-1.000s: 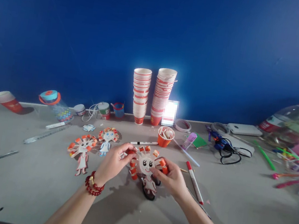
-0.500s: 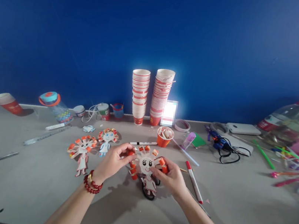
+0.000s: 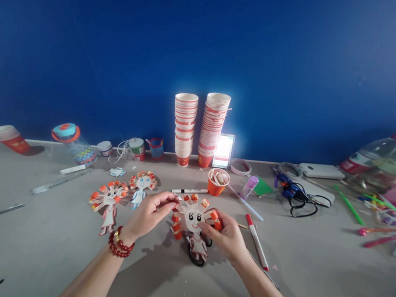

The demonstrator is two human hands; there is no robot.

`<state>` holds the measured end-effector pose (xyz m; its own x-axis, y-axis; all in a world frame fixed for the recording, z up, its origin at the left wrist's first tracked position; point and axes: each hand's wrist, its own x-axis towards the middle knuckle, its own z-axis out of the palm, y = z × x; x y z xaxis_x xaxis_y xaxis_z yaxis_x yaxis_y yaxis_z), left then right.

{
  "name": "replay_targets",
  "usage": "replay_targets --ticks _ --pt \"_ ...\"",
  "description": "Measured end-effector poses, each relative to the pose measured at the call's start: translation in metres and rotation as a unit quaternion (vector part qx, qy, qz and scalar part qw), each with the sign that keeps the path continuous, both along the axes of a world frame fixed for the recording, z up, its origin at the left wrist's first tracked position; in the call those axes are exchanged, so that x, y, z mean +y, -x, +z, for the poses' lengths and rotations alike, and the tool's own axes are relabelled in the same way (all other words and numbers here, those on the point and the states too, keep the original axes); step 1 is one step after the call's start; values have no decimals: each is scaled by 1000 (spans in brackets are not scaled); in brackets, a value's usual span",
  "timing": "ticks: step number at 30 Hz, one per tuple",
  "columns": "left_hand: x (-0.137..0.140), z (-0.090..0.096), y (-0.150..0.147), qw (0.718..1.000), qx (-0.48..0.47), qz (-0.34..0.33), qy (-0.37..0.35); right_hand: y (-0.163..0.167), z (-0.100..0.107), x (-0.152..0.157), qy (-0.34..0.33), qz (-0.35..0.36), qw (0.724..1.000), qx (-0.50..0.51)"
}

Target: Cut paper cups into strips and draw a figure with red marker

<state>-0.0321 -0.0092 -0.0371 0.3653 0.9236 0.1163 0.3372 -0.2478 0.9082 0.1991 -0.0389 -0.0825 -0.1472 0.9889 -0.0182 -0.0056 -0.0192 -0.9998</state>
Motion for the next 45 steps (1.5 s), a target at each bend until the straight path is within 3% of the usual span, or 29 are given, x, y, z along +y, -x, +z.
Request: replay_targets --ticks 14,33,45 --pt "1 -11 -11 999 -15 41 0 2 -5 0 1 10 1000 -3" --pt "-2 -8 -16 991 93 27 -93 3 -4 -1 -3 6 1000 -10" --pt "-3 -6 -18 995 77 39 -57 2 -5 -1 -6 10 1000 -20"
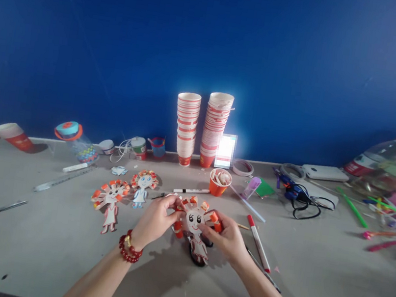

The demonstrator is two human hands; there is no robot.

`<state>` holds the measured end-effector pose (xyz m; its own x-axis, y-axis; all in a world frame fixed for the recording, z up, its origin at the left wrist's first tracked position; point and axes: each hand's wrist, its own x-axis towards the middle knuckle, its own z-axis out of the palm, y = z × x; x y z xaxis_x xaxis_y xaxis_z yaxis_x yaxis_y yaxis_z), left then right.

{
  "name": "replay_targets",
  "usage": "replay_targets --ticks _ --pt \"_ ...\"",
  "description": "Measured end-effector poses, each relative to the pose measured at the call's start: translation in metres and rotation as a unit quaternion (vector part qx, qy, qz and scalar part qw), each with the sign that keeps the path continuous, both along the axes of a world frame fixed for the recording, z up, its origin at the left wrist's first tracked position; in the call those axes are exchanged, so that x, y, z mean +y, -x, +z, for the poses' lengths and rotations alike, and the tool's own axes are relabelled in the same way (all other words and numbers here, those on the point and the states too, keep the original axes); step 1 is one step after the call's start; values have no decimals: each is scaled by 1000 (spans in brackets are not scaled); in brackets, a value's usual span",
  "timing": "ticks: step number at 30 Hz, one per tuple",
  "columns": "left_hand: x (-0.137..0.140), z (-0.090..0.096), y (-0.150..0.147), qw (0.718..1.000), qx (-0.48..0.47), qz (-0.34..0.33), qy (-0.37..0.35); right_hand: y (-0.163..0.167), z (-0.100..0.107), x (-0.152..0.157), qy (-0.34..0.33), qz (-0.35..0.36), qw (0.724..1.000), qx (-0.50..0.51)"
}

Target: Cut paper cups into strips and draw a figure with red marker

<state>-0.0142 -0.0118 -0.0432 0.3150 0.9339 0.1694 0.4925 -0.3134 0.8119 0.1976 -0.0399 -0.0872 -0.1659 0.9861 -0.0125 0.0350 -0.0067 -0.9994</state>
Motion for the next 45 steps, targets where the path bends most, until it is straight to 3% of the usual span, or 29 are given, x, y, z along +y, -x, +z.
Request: replay_targets --ticks 6,11,16,24,31,38,45 --pt "-2 -4 -1 998 -58 -12 31 1 4 0 11 -4 1000 13" --pt "-6 -8 -1 998 -54 1 -21 0 3 1 13 -2 999 32" --pt "-7 -5 0 997 -47 -30 -55 0 2 1 12 2 999 49" --pt "-3 2 4 999 -36 -34 -17 0 -1 2 1 -9 1000 26" --pt "-5 13 9 995 -42 -85 22 0 2 2 1 -4 1000 26" --pt "-4 7 6 998 -10 -63 -16 2 3 1 9 -10 1000 25" --pt "-3 2 1 997 -60 -35 22 3 4 1 7 -10 1000 11"
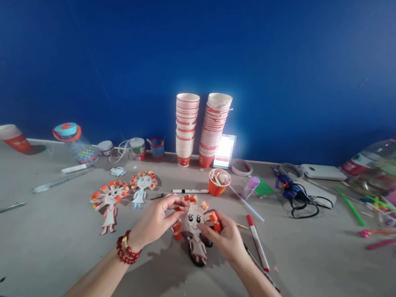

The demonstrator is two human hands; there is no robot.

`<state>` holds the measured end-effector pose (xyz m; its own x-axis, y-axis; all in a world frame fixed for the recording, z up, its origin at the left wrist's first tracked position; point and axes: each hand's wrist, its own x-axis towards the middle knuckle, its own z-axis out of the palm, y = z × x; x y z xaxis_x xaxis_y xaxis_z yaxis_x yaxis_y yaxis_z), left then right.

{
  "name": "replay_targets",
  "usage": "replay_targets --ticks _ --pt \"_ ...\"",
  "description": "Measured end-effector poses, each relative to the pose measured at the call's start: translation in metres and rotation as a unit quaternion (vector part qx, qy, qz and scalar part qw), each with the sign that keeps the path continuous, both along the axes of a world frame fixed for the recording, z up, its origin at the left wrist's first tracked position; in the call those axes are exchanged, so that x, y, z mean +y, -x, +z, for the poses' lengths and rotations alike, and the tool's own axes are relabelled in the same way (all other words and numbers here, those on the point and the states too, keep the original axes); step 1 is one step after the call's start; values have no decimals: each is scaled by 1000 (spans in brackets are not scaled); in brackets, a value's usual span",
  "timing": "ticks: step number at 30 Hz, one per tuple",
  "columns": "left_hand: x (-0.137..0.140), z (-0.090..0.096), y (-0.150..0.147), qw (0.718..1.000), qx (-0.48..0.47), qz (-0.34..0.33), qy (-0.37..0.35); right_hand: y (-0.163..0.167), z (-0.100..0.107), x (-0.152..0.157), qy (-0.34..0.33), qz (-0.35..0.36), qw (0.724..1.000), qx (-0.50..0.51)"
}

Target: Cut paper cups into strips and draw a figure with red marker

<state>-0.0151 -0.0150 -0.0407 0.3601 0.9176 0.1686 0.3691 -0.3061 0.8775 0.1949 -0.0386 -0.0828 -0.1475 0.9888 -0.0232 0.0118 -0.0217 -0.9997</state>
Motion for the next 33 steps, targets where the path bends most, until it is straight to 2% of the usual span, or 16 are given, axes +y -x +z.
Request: replay_targets --ticks 7,18,23,29,33 --pt "1 -4 -2 1000 8 8 -10 -2 -3 0 -4 4 1000 -9" --pt "0 -10 -6 996 43 30 -69 -2 -4 0 -7 3 1000 -20" --pt "0 -6 -3 998 24 12 -52 -3 -2 0 -9 1 1000 -13" --pt "-2 -7 -5 998 10 25 -63 -3 -2 1 -14 5 1000 -6" --pt "-3 -9 -8 999 -16 34 -24 -3 0 0 -14 6 1000 4"
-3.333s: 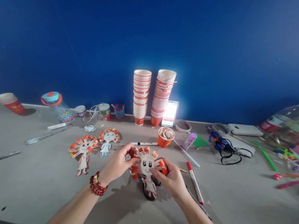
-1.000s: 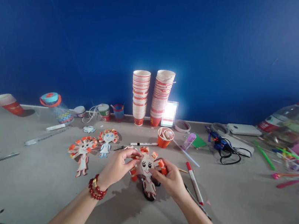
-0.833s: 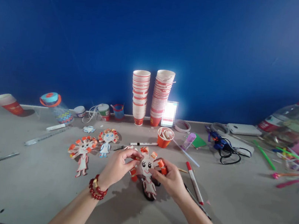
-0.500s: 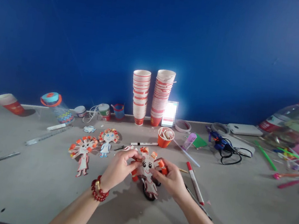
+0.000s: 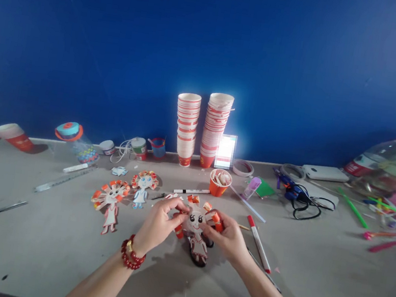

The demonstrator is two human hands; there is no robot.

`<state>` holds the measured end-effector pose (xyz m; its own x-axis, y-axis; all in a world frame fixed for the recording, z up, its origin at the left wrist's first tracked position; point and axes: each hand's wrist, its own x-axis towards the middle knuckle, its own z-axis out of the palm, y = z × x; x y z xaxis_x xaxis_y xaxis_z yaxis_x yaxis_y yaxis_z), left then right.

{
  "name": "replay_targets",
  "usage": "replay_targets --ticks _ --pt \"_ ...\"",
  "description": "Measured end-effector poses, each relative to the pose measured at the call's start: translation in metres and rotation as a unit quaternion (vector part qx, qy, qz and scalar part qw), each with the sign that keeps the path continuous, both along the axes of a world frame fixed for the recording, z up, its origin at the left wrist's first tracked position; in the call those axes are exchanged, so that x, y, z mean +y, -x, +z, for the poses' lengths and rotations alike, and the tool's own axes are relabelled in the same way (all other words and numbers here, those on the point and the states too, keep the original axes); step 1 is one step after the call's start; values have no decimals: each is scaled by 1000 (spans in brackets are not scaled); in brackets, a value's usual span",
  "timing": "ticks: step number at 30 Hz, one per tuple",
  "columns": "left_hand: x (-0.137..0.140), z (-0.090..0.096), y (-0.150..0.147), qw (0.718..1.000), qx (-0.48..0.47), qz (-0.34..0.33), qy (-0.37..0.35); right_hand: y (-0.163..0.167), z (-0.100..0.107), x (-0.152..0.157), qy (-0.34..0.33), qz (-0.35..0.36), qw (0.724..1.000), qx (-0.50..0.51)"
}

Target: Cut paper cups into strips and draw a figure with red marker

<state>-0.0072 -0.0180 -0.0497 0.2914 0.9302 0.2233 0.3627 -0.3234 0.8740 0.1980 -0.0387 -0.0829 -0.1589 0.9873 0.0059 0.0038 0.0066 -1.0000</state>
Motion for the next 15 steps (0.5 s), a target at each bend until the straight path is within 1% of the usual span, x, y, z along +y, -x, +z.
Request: replay_targets --ticks 4,7,9,11,13,15 --pt "0 2 2 991 -104 -15 86 1 7 -1 24 -6 1000 19" --pt "-1 6 6 982 -157 -14 104 2 9 -1 44 -14 998 34" --pt "-1 8 8 983 -150 -29 105 2 9 -1 47 -14 998 42" --pt "-1 7 7 986 -120 -41 106 2 8 0 49 -15 998 44" --pt "-1 5 5 992 -80 -31 87 2 8 1 51 -19 998 42" --pt "-2 3 2 998 -43 -11 52 2 8 1 50 -28 998 39"
